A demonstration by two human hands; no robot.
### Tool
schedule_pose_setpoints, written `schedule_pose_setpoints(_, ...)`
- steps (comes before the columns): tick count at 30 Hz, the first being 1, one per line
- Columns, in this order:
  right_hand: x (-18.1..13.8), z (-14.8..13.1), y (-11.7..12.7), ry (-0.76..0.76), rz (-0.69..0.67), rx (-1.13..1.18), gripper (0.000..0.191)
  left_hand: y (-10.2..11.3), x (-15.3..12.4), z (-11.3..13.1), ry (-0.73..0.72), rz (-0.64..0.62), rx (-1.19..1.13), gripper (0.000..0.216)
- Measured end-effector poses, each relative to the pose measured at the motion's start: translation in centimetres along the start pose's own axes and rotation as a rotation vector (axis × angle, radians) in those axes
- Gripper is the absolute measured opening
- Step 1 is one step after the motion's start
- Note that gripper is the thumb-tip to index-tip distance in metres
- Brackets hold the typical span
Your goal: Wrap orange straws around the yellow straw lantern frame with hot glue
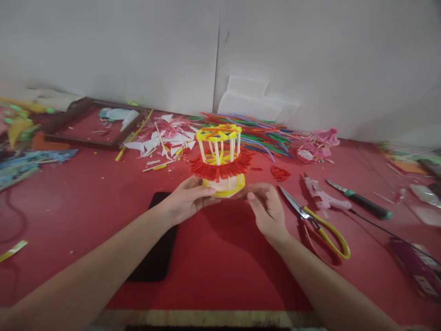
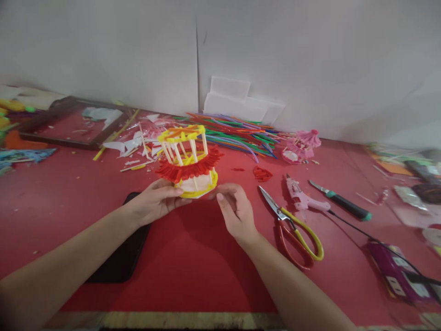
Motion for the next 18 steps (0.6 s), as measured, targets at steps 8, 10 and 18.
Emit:
schedule_pose_setpoints(8,1.2,0.8,0.0,-0.062,-0.049,-0.156,0.028,-0.4,0.6,-0.4,0.061,0.024,0.117,0.032)
schedule_pose_setpoints(10,1.7,0.9,-0.1,-0.053,-0.058,-0.213,0.024,-0.5,1.1,-0.5,0.026,0.050,0.164,0.034)
schedule_pose_setpoints(18,2.7,1.9,0.4,-0.011,-0.009,-0.425,0.019,0.7,0.9,1.4,-0.297,0.273,0.520,0.069)
Point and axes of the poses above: each hand's wrist, its own x-axis towards the middle knuckle, its own y-axis out of the back of the hand, z = x × y, the point moved 6 cm from there along x, towards the middle knuckle, and after that the axes turned 10 degrees about x, right-handed, at the moved point
